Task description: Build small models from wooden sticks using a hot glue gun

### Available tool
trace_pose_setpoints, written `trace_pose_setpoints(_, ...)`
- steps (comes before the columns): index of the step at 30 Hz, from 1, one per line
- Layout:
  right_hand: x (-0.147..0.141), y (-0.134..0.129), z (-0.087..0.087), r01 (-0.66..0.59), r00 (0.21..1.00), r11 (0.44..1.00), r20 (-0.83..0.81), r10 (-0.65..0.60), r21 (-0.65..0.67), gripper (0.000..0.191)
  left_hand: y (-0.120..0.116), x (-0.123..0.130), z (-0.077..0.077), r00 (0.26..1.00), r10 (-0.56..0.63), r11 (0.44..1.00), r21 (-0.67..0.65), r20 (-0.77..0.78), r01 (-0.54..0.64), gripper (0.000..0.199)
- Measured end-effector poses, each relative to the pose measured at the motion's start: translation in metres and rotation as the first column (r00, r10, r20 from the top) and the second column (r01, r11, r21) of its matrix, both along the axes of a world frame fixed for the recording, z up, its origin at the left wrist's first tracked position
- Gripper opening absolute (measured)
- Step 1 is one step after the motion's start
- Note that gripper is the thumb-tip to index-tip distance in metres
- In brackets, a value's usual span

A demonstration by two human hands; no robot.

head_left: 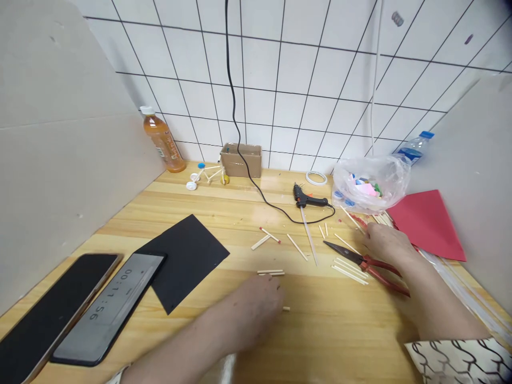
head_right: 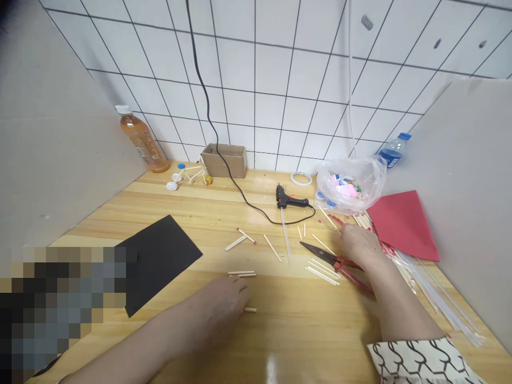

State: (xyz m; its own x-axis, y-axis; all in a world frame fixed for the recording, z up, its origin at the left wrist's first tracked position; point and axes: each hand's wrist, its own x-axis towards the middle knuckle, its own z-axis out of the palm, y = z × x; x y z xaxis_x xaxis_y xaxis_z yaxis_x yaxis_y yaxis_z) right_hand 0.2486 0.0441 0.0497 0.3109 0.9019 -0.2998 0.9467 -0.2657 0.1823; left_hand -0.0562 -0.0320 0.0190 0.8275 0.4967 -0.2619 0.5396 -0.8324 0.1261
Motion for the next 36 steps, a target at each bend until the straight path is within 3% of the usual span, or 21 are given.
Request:
trace_pose_setpoints(3,0.000,-0.003,0.010,0.044,0.999,0.991,0.017,-0.047,0.127,0.024,0.002,0.000,-0.002,0.998,0.055,0.998,-0.015,0.018,-0.055,0.009)
trace_pose_setpoints(7,0.000,-0.007,0.015,0.077,0.997,0.935,-0.009,-0.079,0.345,0.020,0.009,-0.002,-0.008,0.973,0.192,0.981,-0.065,0.125,-0.185,0.014)
trace_pose_setpoints(11,0.005,-0.005,0.004,-0.004,0.999,0.980,-0.044,0.013,0.201,0.013,0.014,-0.002,-0.010,0.930,0.306,0.950,-0.135,0.203,-0.283,0.014)
trace_pose_setpoints(14,0.007,-0.003,-0.005,-0.037,0.995,0.992,-0.083,0.047,0.118,0.012,0.014,0.000,-0.009,0.931,0.318,0.945,-0.143,0.179,-0.295,0.020)
trace_pose_setpoints(16,0.004,-0.003,-0.009,-0.049,0.993,0.989,-0.098,0.063,0.140,0.012,0.014,0.001,-0.006,0.925,0.333,0.937,-0.169,0.183,-0.304,0.023)
trace_pose_setpoints(21,-0.008,-0.003,-0.016,-0.140,0.919,0.981,-0.350,0.180,0.135,0.009,0.015,0.002,0.003,0.861,0.450,0.880,-0.283,0.238,-0.382,0.021)
trace_pose_setpoints(23,-0.010,-0.003,-0.020,-0.136,0.908,0.979,-0.375,0.184,0.151,0.011,0.017,0.001,0.004,0.829,0.482,0.864,-0.310,0.284,-0.396,0.019)
trace_pose_setpoints(27,-0.009,-0.002,-0.016,-0.093,0.890,0.950,-0.403,0.214,0.297,0.013,0.019,-0.002,0.002,0.742,0.541,0.832,-0.381,0.396,-0.403,0.015)
trace_pose_setpoints(29,-0.009,-0.002,-0.011,0.022,0.795,0.916,-0.562,0.227,0.401,0.019,0.018,-0.003,-0.001,0.690,0.577,0.808,-0.430,0.437,-0.403,0.015)
trace_pose_setpoints(30,-0.010,-0.003,-0.008,0.098,0.699,0.905,-0.676,0.233,0.414,0.023,0.018,-0.003,-0.002,0.667,0.595,0.794,-0.457,0.448,-0.400,0.015)
trace_pose_setpoints(33,-0.014,-0.006,-0.005,0.250,0.348,0.924,-0.917,0.195,0.291,0.033,0.017,-0.004,-0.003,0.624,0.638,0.753,-0.536,0.451,-0.383,0.015)
trace_pose_setpoints(34,-0.015,-0.007,-0.005,0.263,0.274,0.934,-0.947,0.167,0.241,0.034,0.017,-0.004,-0.004,0.617,0.648,0.742,-0.555,0.447,-0.378,0.015)
trace_pose_setpoints(36,-0.018,-0.008,-0.006,0.282,0.204,0.942,-0.971,0.126,0.182,0.034,0.016,-0.004,-0.003,0.610,0.660,0.728,-0.576,0.439,-0.372,0.014)
